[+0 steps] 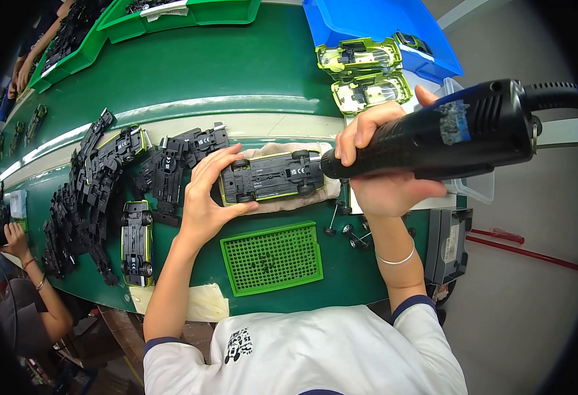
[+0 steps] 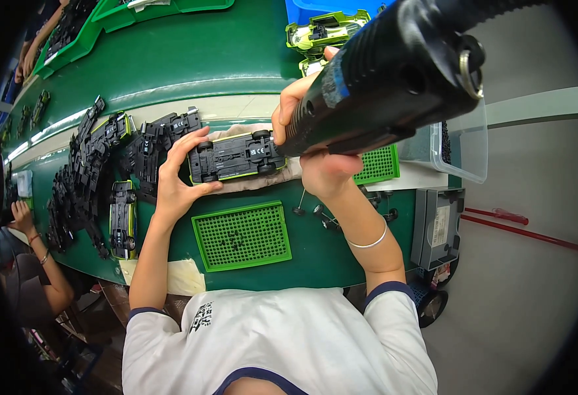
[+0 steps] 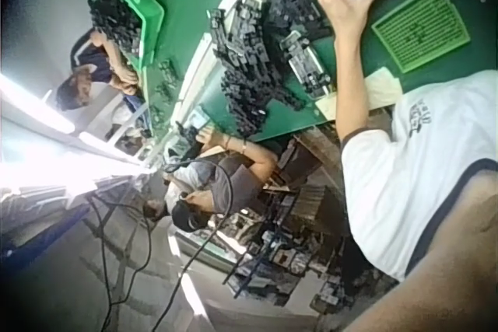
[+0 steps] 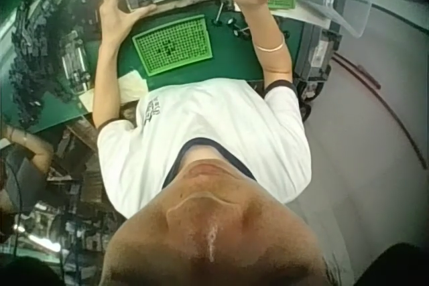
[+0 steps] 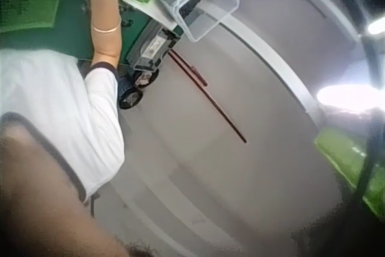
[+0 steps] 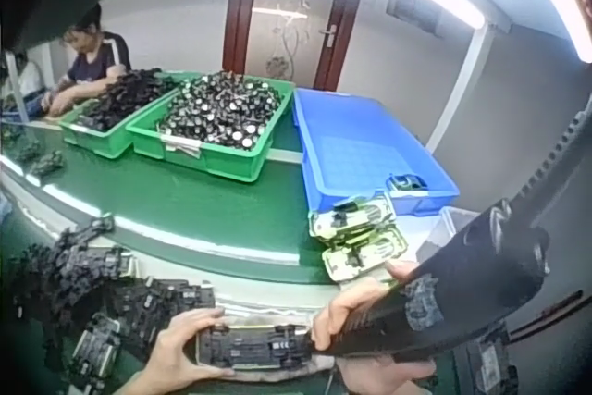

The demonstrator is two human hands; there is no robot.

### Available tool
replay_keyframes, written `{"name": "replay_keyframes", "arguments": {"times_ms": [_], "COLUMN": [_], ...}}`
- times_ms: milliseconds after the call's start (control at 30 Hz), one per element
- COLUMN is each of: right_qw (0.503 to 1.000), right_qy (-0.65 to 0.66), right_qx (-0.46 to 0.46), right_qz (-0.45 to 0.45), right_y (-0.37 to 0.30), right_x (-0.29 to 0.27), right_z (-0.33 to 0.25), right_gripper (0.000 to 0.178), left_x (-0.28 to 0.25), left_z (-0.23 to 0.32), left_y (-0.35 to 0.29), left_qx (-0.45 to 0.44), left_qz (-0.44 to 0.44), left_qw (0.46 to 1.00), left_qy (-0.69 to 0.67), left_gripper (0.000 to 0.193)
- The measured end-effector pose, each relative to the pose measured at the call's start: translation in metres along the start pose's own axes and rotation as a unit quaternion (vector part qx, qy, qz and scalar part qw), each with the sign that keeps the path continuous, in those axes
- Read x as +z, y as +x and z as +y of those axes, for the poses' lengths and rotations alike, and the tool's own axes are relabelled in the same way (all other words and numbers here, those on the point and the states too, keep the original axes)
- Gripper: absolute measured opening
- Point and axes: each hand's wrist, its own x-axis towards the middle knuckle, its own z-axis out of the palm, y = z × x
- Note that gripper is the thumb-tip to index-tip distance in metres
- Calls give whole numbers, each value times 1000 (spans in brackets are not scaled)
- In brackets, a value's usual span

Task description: The person assembles plastic toy car chassis components by securing them with screws using an electric screwdriver.

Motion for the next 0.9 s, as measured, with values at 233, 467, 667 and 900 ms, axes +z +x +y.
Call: {"name": "replay_keyframes", "arguments": {"times_ms": [233,467,667,900], "right_qw": [992,987,987,989], "right_qy": [65,88,96,131], "right_qx": [-97,-133,-130,-58], "right_qz": [-40,-35,-16,-18], "right_y": [9,11,15,11], "right_x": [-4,-10,-15,-22], "right_z": [-9,-15,-12,-18], "right_gripper": [110,111,111,104], "left_x": [-3,-6,-8,-10], "left_z": [1,2,-3,-1], "left_y": [-1,-6,-10,-12], "left_qx": [-7,-77,-49,-57], "left_qz": [-4,-5,-11,-10], "left_qw": [1000,995,997,996], "left_qy": [9,-68,-58,-71], "left_gripper": [72,75,73,74]}}
